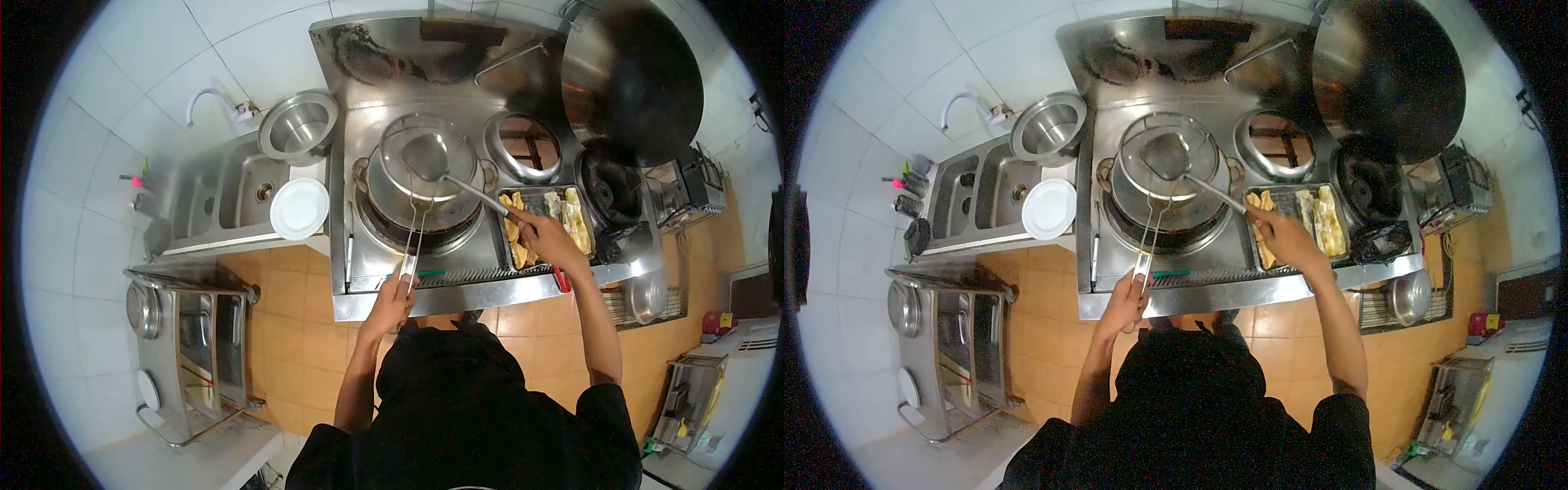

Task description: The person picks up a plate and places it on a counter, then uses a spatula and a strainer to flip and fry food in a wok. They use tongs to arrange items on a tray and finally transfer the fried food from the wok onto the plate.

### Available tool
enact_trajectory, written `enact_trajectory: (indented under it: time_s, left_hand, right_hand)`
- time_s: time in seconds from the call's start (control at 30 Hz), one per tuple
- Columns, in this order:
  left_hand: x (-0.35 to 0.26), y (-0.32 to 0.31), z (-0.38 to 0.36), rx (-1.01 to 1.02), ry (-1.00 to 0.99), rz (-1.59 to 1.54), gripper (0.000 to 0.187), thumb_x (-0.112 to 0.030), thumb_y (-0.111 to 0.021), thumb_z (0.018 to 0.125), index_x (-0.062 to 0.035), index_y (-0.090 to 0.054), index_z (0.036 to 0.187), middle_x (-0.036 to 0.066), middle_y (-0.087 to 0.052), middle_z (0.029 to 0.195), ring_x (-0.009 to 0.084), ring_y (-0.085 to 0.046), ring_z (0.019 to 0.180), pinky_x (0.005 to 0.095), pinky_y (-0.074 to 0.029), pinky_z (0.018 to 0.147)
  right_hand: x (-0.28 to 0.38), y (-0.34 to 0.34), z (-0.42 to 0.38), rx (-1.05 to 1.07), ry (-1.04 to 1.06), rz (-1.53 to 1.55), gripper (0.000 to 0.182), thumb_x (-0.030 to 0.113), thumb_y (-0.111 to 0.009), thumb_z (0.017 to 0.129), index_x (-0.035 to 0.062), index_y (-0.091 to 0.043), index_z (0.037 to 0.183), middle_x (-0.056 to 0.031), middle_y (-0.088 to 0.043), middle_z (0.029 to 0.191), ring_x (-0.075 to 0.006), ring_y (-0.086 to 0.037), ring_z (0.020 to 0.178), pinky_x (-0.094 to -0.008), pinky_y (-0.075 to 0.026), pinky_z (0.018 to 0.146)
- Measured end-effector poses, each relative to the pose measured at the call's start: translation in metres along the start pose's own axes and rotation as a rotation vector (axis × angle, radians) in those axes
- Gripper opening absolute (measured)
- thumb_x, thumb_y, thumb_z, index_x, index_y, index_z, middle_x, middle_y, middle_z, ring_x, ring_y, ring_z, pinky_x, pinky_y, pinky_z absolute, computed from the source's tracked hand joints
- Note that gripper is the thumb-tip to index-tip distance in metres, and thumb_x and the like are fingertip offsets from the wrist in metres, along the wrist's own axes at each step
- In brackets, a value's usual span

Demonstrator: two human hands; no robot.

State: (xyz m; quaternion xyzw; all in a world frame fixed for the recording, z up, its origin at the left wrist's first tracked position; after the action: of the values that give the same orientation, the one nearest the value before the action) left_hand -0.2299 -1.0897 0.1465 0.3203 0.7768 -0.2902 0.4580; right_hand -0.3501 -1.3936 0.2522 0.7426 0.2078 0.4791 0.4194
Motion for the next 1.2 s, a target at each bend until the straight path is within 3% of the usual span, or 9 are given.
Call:
enact_trajectory:
  time_s: [0.13,0.27,0.33,0.47,0.67,0.73,1.0,1.13,1.2]
  left_hand:
    - [-0.039,0.008,-0.001,-0.016,-0.100,0.059,0.026,-0.025,-0.034,0.107,-0.0040,-0.049,0.102,-0.002,-0.037,0.055,0.0063,-0.032,0.038,0.0247,-0.028,0.033]
    - [-0.062,0.009,-0.015,0.023,-0.138,0.071,0.024,-0.023,-0.034,0.107,-0.0037,-0.049,0.102,-0.002,-0.037,0.055,0.0063,-0.032,0.038,0.0246,-0.027,0.033]
    - [-0.041,0.009,-0.020,0.007,-0.038,0.119,0.025,-0.024,-0.035,0.107,-0.0033,-0.049,0.103,-0.002,-0.037,0.055,0.0066,-0.032,0.038,0.0248,-0.027,0.033]
    - [0.031,0.003,-0.016,-0.004,0.131,0.023,0.027,-0.027,-0.036,0.106,-0.0037,-0.049,0.105,0.000,-0.040,0.057,0.0090,-0.037,0.039,0.0260,-0.032,0.035]
    - [-0.015,0.007,-0.011,-0.023,-0.027,0.126,0.025,-0.025,-0.035,0.107,-0.0037,-0.049,0.104,0.000,-0.040,0.057,0.0084,-0.037,0.039,0.0263,-0.032,0.036]
    - [-0.054,0.006,-0.015,0.004,-0.084,0.092,0.025,-0.025,-0.035,0.107,-0.0042,-0.049,0.103,0.000,-0.040,0.057,0.0077,-0.037,0.040,0.0258,-0.031,0.037]
    - [0.023,-0.003,-0.016,0.065,0.063,0.034,0.024,-0.024,-0.037,0.106,-0.0036,-0.049,0.104,0.000,-0.041,0.058,0.0087,-0.038,0.039,0.0259,-0.033,0.035]
    - [-0.005,-0.006,-0.015,0.031,0.057,0.021,0.028,-0.027,-0.037,0.107,-0.0038,-0.052,0.104,-0.003,-0.038,0.057,0.0071,-0.033,0.039,0.0259,-0.029,0.035]
    - [-0.044,0.001,-0.010,0.024,-0.101,0.122,0.024,-0.024,-0.035,0.107,-0.0035,-0.049,0.104,0.000,-0.041,0.058,0.0080,-0.038,0.039,0.0261,-0.032,0.035]
  right_hand:
    - [0.031,0.040,-0.003,-0.078,-0.005,0.019,0.040,0.020,-0.053,0.099,0.0212,-0.054,0.139,-0.0224,-0.063,0.088,-0.0230,-0.054,0.068,-0.0351,-0.047,0.072]
    - [0.044,0.056,-0.007,-0.150,0.038,-0.013,0.040,0.016,-0.052,0.096,0.0185,-0.057,0.135,-0.0227,-0.065,0.084,-0.0345,-0.064,0.073,-0.0398,-0.049,0.072]
    - [0.040,0.043,-0.010,0.014,-0.055,-0.031,0.039,0.014,-0.049,0.099,0.0119,-0.054,0.138,-0.0199,-0.064,0.123,-0.0323,-0.064,0.111,-0.0338,-0.047,0.093]
    - [-0.012,-0.018,-0.006,0.139,-0.112,-0.068,0.040,0.013,-0.051,0.097,0.0137,-0.056,0.136,-0.0221,-0.066,0.114,-0.0347,-0.066,0.102,-0.0365,-0.049,0.088]
    - [0.025,0.040,-0.008,-0.017,-0.004,-0.042,0.040,0.017,-0.050,0.097,0.0182,-0.057,0.136,-0.0248,-0.067,0.100,-0.0349,-0.061,0.074,-0.0396,-0.049,0.072]
    - [0.064,0.071,-0.014,-0.068,-0.039,-0.026,0.042,0.014,-0.048,0.097,0.0172,-0.054,0.139,-0.0238,-0.065,0.115,-0.0290,-0.066,0.104,-0.0339,-0.048,0.087]
    - [-0.002,0.009,-0.011,0.175,-0.160,-0.150,0.041,0.017,-0.048,0.099,0.0192,-0.053,0.140,-0.0242,-0.066,0.108,-0.0275,-0.065,0.089,-0.0329,-0.047,0.085]
    - [0.028,0.041,-0.010,0.226,-0.275,-0.174,0.042,0.017,-0.049,0.099,0.0182,-0.052,0.140,-0.0224,-0.066,0.111,-0.0248,-0.062,0.086,-0.0330,-0.047,0.086]
    - [0.040,0.062,-0.010,0.103,-0.101,-0.110,0.041,0.017,-0.049,0.099,0.0169,-0.052,0.140,-0.0229,-0.065,0.116,-0.0309,-0.066,0.100,-0.0343,-0.048,0.090]
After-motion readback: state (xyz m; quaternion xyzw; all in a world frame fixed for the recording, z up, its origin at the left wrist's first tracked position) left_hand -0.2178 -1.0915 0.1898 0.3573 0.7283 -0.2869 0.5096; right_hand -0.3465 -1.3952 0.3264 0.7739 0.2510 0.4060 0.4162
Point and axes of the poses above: each hand's wrist, its own z-axis towards the middle knuckle, its own y-axis out of the back of the hand, x = y × z, the point moved 3 cm from there along z, towards the middle knuckle
